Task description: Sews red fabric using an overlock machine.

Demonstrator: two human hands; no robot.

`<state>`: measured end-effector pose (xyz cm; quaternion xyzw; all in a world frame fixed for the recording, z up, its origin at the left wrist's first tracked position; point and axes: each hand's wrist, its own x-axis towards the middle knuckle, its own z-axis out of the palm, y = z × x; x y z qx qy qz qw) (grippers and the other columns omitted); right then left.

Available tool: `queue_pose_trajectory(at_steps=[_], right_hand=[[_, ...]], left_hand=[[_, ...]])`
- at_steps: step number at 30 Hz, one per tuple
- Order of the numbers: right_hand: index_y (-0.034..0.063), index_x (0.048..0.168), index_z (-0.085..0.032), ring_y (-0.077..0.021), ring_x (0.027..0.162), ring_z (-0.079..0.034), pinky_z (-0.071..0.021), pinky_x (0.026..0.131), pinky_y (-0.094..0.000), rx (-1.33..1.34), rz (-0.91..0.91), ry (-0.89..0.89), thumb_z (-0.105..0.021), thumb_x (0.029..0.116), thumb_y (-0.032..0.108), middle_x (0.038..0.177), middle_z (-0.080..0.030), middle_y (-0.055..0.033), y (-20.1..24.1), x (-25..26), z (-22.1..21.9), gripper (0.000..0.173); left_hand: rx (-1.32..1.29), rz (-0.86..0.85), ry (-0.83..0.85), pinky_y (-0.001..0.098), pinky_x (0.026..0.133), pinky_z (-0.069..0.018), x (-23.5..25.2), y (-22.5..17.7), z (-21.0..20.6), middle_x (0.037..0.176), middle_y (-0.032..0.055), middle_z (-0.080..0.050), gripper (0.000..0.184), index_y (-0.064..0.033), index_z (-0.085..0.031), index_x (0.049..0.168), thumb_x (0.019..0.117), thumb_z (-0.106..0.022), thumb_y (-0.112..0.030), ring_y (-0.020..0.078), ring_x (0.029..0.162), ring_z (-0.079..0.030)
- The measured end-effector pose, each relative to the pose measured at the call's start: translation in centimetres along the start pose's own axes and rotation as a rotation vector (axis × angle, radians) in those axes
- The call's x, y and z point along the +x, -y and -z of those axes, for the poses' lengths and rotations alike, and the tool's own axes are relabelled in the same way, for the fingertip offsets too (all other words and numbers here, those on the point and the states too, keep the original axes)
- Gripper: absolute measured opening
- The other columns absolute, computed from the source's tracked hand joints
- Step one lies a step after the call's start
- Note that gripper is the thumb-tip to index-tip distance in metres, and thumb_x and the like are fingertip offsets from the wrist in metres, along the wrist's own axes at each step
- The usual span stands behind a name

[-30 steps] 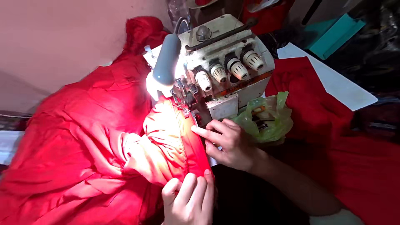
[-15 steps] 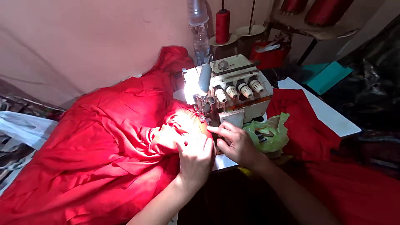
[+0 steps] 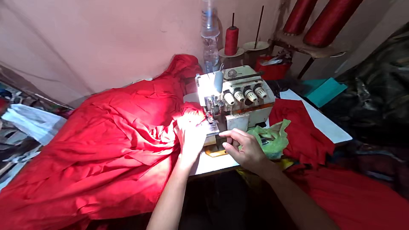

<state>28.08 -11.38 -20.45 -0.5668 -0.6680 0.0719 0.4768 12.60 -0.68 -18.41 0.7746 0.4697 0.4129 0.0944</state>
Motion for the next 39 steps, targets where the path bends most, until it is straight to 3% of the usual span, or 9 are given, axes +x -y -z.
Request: queue_pose_trajectory(at_steps=[5, 9, 12, 16, 20, 24, 29, 33, 39], right_hand=[[0.004, 0.088, -0.075, -0.0187, 0.069, -0.064, -0.0507, 0.064, -0.0402, 0.073, -0.118, 0.161, -0.048, 0.104, 0.037, 0.077, -0.067, -0.0082, 1.0, -0.3, -1.0, 0.045], [0.0024, 0.097, -0.073, -0.0096, 0.067, -0.061, -0.0519, 0.065, -0.0301, 0.227, -0.268, 0.21, -0.058, 0.1002, 0.031, 0.077, -0.066, -0.0046, 0.6, 0.2, -2.8, 0.032], [-0.0046, 0.089, -0.071, -0.0214, 0.071, -0.063, -0.0511, 0.069, -0.042, 0.097, -0.344, 0.029, -0.059, 0.0951, 0.014, 0.077, -0.066, -0.0138, -1.1, 1.0, -2.3, 0.023], [-0.0046, 0.109, -0.07, -0.0274, 0.081, -0.064, -0.0502, 0.077, -0.0479, 0.015, -0.412, 0.043, -0.063, 0.0951, 0.013, 0.091, -0.068, -0.0176, -2.0, 1.4, 0.0, 0.023], [-0.0012, 0.124, -0.067, -0.0252, 0.096, -0.067, -0.0545, 0.084, -0.0416, 0.092, -0.152, -0.016, -0.065, 0.0886, 0.017, 0.111, -0.069, -0.0171, 1.8, 2.1, -0.6, 0.04], [0.0032, 0.134, -0.066, -0.0414, 0.11, -0.064, -0.0479, 0.095, -0.0586, -0.105, -0.099, 0.068, -0.061, 0.0968, 0.021, 0.114, -0.07, -0.0216, 4.7, 5.7, -4.9, 0.041], [-0.0051, 0.129, -0.06, -0.0137, 0.089, -0.066, -0.0545, 0.083, -0.0295, 0.451, -0.052, 0.097, -0.056, 0.0952, 0.004, 0.099, -0.069, -0.0126, 5.3, 5.6, -5.3, 0.035], [0.0014, 0.128, -0.051, -0.0094, 0.088, -0.066, -0.0557, 0.085, -0.0302, 1.034, -0.308, 0.156, -0.043, 0.1001, 0.0, 0.097, -0.066, -0.004, 7.9, 3.5, -1.2, 0.029], [0.0016, 0.13, -0.044, -0.0044, 0.1, -0.067, -0.0594, 0.088, -0.0268, 0.96, 0.08, 0.251, -0.069, 0.0828, 0.002, 0.116, -0.064, 0.0013, 8.5, 0.1, 2.7, 0.053]], left_hand=[[-0.121, 0.08, -0.28, 0.0469, 0.101, -0.049, -5.9, 0.0, 0.4, 0.116, 0.0282, -0.066, 0.027, 0.0047, -0.075, 0.105, 0.0881, -0.071, -0.016, 0.0396, 0.114, -0.061], [-0.085, 0.004, -0.274, 0.0573, 0.091, -0.0429, -11.3, -2.4, -1.4, 0.099, 0.0162, -0.069, 0.015, -0.0036, -0.073, 0.077, 0.0813, -0.069, -0.017, 0.0357, 0.103, -0.063], [-0.06, -0.109, -0.27, 0.056, 0.095, -0.0386, -11.1, -4.2, -4.6, 0.097, 0.0093, -0.072, 0.012, -0.01, -0.077, 0.08, 0.0831, -0.067, -0.016, 0.0291, 0.103, -0.065], [-0.039, -0.211, -0.182, 0.0587, 0.084, -0.0451, -9.9, -4.8, -5.7, 0.099, 0.0122, -0.072, 0.007, -0.0071, -0.076, 0.079, 0.0804, -0.071, -0.012, 0.0356, 0.103, -0.067], [0.029, -0.313, -0.179, 0.0573, 0.099, -0.0401, -13.4, -3.3, -1.8, 0.103, 0.0074, -0.073, 0.016, -0.0168, -0.075, 0.077, 0.0854, -0.063, -0.025, 0.0285, 0.109, -0.066], [0.12, -0.317, -0.253, 0.0522, 0.103, -0.0336, -15.8, -2.5, 1.2, 0.111, 0.009, -0.071, 0.025, -0.0207, -0.078, 0.098, 0.0904, -0.06, -0.036, 0.0271, 0.119, -0.06], [-0.079, 0.042, -0.355, 0.0509, 0.102, -0.0473, -7.9, -0.5, 6.6, 0.124, 0.0331, -0.06, 0.056, 0.017, -0.051, 0.132, 0.0935, -0.061, -0.021, 0.042, 0.118, -0.058], [-0.176, 0.327, 0.141, 0.0642, 0.114, -0.0305, -3.0, -0.7, 10.8, 0.136, 0.0342, -0.056, 0.09, 0.0162, -0.019, 0.154, 0.0922, -0.073, -0.019, 0.0457, 0.133, -0.051], [-0.712, -0.013, 0.146, 0.0224, 0.084, -0.0603, -6.9, -1.2, 18.2, 0.098, -0.0081, -0.076, 0.069, 0.0008, -0.048, 0.138, 0.0781, -0.078, -0.011, 0.0015, 0.091, -0.072]])
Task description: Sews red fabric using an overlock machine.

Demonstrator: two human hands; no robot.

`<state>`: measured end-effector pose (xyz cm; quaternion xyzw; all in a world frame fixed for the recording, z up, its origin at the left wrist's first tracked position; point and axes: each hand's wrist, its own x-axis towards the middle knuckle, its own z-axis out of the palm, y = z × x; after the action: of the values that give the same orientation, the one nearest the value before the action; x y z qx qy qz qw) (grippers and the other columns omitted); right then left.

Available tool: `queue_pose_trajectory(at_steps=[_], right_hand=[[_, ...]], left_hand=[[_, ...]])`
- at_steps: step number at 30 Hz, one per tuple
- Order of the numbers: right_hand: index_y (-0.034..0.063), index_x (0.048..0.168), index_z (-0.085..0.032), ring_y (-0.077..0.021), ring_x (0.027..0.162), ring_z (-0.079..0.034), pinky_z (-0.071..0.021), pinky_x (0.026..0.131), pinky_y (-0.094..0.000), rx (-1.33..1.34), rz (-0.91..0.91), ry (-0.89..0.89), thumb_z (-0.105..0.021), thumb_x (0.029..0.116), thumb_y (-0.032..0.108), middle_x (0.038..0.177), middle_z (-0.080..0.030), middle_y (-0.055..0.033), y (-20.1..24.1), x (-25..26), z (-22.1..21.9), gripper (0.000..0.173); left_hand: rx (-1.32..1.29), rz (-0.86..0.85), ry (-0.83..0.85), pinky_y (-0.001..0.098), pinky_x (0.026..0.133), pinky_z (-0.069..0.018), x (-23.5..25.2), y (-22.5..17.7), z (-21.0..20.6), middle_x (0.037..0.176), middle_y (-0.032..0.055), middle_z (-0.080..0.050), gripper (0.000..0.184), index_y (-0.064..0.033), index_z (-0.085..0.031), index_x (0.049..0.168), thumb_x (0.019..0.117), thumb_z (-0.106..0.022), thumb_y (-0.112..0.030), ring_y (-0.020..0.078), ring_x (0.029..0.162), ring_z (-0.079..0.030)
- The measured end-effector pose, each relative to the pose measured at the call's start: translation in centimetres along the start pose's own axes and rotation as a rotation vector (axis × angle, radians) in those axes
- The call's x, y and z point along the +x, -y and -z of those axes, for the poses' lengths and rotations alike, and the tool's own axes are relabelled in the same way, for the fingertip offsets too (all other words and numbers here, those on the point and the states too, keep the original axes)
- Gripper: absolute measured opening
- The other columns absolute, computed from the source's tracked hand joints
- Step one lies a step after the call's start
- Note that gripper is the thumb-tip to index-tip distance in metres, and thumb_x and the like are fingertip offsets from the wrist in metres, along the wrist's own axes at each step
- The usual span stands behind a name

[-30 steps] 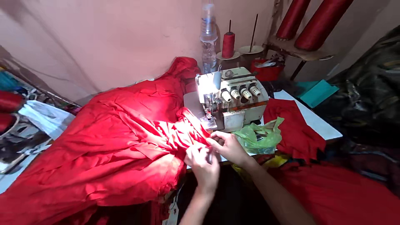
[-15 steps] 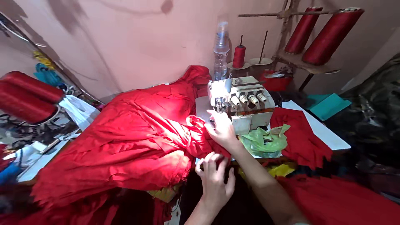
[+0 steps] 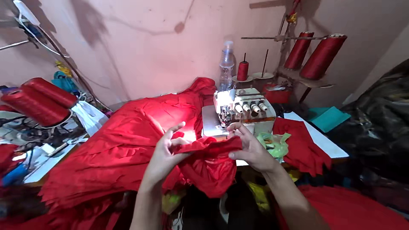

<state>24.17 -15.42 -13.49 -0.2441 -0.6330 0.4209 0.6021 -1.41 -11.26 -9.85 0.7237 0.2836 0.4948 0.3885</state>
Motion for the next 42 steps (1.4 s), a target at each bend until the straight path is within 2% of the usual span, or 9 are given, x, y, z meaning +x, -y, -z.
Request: queue_pose_trajectory(at_steps=[2, 5, 9, 11, 15, 20, 37, 40, 42], right_hand=[[-0.0041, 0.127, -0.048, -0.0008, 0.1, -0.064, -0.0566, 0.087, -0.0205, -0.228, 0.101, 0.013, -0.066, 0.0808, -0.001, 0.115, -0.062, -0.0034, 0.0, -0.1, -1.5, 0.05], [-0.006, 0.123, -0.054, 0.0017, 0.102, -0.062, -0.0535, 0.09, -0.0175, -0.35, 0.197, -0.001, -0.063, 0.0889, 0.003, 0.112, -0.065, -0.0045, -0.7, 0.4, -3.6, 0.036], [-0.0018, 0.118, -0.057, 0.0041, 0.105, -0.062, -0.0543, 0.093, -0.0178, -0.233, 0.239, 0.027, -0.061, 0.0966, 0.008, 0.112, -0.066, 0.0027, -0.9, 1.1, -4.7, 0.024], [0.0012, 0.103, -0.065, 0.0048, 0.097, -0.062, -0.0544, 0.088, -0.016, -0.249, 0.261, 0.007, -0.06, 0.099, 0.012, 0.101, -0.066, 0.0042, -1.2, 1.4, -5.0, 0.013], [0.0061, 0.098, -0.066, 0.0052, 0.097, -0.061, -0.0522, 0.088, -0.0162, -0.18, 0.207, 0.002, -0.052, 0.1042, 0.014, 0.099, -0.065, 0.0073, -1.5, 0.8, -5.2, 0.017], [0.0168, 0.097, -0.06, 0.0074, 0.084, -0.061, -0.0528, 0.078, -0.0142, 0.006, 0.108, -0.068, -0.048, 0.1054, 0.011, 0.089, -0.063, 0.0152, -0.8, -0.2, -5.5, 0.016], [0.0115, 0.096, -0.063, 0.0103, 0.083, -0.059, -0.051, 0.076, -0.0105, -0.077, 0.118, -0.127, -0.051, 0.1037, 0.009, 0.088, -0.062, 0.0142, -2.0, -0.9, -5.5, 0.014], [0.011, 0.096, -0.063, 0.0106, 0.082, -0.059, -0.0509, 0.075, -0.0099, -0.082, 0.128, -0.136, -0.052, 0.1035, 0.009, 0.089, -0.063, 0.0141, -1.7, -1.0, -5.4, 0.013], [0.0088, 0.098, -0.062, 0.0112, 0.084, -0.059, -0.0507, 0.076, -0.0093, -0.104, 0.165, -0.142, -0.052, 0.1037, 0.009, 0.091, -0.064, 0.0129, -1.2, -1.2, -5.5, 0.012]], left_hand=[[0.106, -0.167, -0.064, 0.0195, 0.087, -0.0579, -1.8, -0.9, 1.6, 0.104, -0.0144, -0.073, 0.039, -0.0114, -0.066, 0.118, 0.0802, -0.075, -0.011, -0.0016, 0.096, -0.069], [0.144, -0.287, -0.042, 0.0234, 0.097, -0.0545, -3.7, -1.1, 4.1, 0.119, -0.0099, -0.072, 0.012, -0.0258, -0.076, 0.099, 0.0868, -0.074, -0.027, 0.0053, 0.113, -0.066], [-0.141, -0.181, 0.066, 0.0289, 0.106, -0.049, -5.3, -1.5, 4.2, 0.115, -0.0072, -0.075, 0.025, -0.0286, -0.08, 0.091, 0.0971, -0.06, -0.043, 0.0102, 0.12, -0.065], [-0.204, -0.202, 0.03, 0.029, 0.109, -0.0446, -5.5, -1.0, 3.7, 0.115, -0.0079, -0.074, 0.027, -0.0291, -0.078, 0.084, 0.096, -0.06, -0.044, 0.0111, 0.124, -0.061], [-0.173, -0.247, -0.11, 0.0268, 0.096, -0.0572, -5.5, -0.9, 2.1, 0.114, -0.0025, -0.076, 0.023, -0.0208, -0.078, 0.108, 0.0891, -0.076, -0.034, 0.0101, 0.109, -0.07], [-0.176, -0.072, -0.298, 0.0185, 0.073, -0.0601, -5.4, -1.3, -0.4, 0.086, -0.0092, -0.077, 0.012, -0.0209, -0.077, 0.089, 0.0798, -0.08, -0.015, -0.0006, 0.078, -0.071], [-0.755, -0.088, -0.228, 0.0204, 0.081, -0.0594, -5.3, 0.4, -1.2, 0.096, -0.0016, -0.077, 0.014, -0.0152, -0.077, 0.102, 0.0895, -0.072, -0.016, 0.0041, 0.09, -0.072], [-0.557, -0.156, -0.18, 0.0148, 0.079, -0.0566, -5.2, 0.7, -0.9, 0.094, -0.0093, -0.075, 0.012, -0.0219, -0.078, 0.099, 0.0874, -0.075, -0.021, -0.0019, 0.088, -0.07], [-0.103, -0.282, -0.034, 0.0109, 0.083, -0.0529, -5.3, 1.0, -0.4, 0.099, -0.0175, -0.071, 0.017, -0.0287, -0.072, 0.104, 0.088, -0.077, -0.032, -0.0081, 0.094, -0.065]])
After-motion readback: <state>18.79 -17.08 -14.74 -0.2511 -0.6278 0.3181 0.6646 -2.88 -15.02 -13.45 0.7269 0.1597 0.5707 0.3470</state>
